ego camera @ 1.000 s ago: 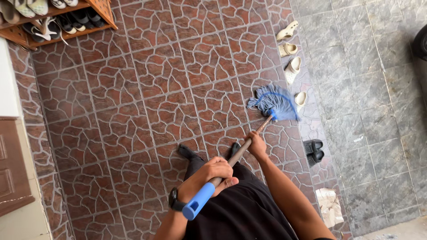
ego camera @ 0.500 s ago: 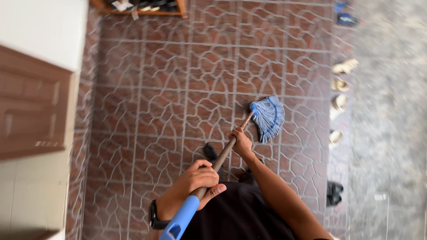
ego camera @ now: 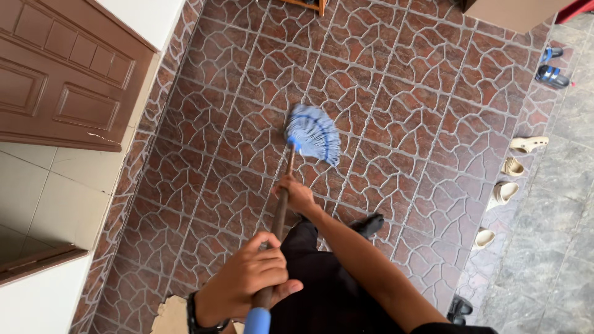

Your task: The person is mopping a tiled floor using a blue string mop, swinging it back and forth while walking backward.

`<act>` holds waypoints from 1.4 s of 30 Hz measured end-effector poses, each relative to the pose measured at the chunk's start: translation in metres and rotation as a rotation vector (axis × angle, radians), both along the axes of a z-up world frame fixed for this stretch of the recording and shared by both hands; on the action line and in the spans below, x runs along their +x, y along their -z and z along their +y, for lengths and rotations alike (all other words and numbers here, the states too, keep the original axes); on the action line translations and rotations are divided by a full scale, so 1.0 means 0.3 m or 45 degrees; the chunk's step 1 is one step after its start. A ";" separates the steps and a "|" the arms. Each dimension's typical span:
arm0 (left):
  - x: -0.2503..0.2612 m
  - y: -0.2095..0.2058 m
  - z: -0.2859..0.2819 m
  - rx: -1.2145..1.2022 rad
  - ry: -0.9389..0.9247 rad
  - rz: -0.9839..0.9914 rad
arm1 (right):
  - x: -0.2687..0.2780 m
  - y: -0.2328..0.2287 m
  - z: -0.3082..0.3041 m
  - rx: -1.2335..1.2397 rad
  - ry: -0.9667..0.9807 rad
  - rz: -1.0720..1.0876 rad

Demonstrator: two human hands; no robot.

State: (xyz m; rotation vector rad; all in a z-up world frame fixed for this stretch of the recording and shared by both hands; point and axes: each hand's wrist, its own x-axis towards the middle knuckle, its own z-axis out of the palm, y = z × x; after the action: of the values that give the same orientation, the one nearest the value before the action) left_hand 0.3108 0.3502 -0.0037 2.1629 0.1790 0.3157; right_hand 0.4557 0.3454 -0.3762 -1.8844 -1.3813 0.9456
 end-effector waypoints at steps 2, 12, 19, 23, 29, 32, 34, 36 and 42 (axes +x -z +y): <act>-0.008 0.012 0.007 -0.044 0.012 -0.043 | -0.010 -0.039 -0.029 -0.004 -0.049 0.060; 0.072 0.147 -0.085 -0.073 -0.109 -0.268 | 0.277 -0.069 -0.291 -0.267 0.055 -0.030; 0.347 0.314 -0.134 -0.223 0.104 -0.175 | 0.588 0.137 -0.575 -0.271 0.444 -0.208; 0.523 0.403 -0.177 -0.321 0.250 -0.089 | 0.749 0.228 -0.761 -0.359 0.647 -0.228; 0.725 0.549 -0.214 -0.438 0.334 -0.190 | 0.844 0.264 -0.915 -0.577 0.969 -0.282; 0.765 0.538 -0.174 -0.658 0.231 -0.176 | 0.829 0.278 -0.904 -0.652 1.004 -0.256; 0.776 0.489 -0.118 -0.635 0.313 -0.111 | 0.805 0.277 -0.879 -0.669 0.998 -0.234; 0.776 0.427 -0.069 -0.742 0.294 -0.161 | 0.758 0.268 -0.836 -0.698 0.981 -0.210; 0.774 0.279 0.132 -0.504 0.325 -0.236 | 0.716 0.194 -0.548 -0.384 0.985 -0.241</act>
State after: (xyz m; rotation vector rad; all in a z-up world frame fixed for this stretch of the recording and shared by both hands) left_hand 0.5429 0.3897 -0.0873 1.7300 -0.1308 0.3030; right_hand 0.6703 0.1809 -0.4343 -2.4960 -0.4979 0.6005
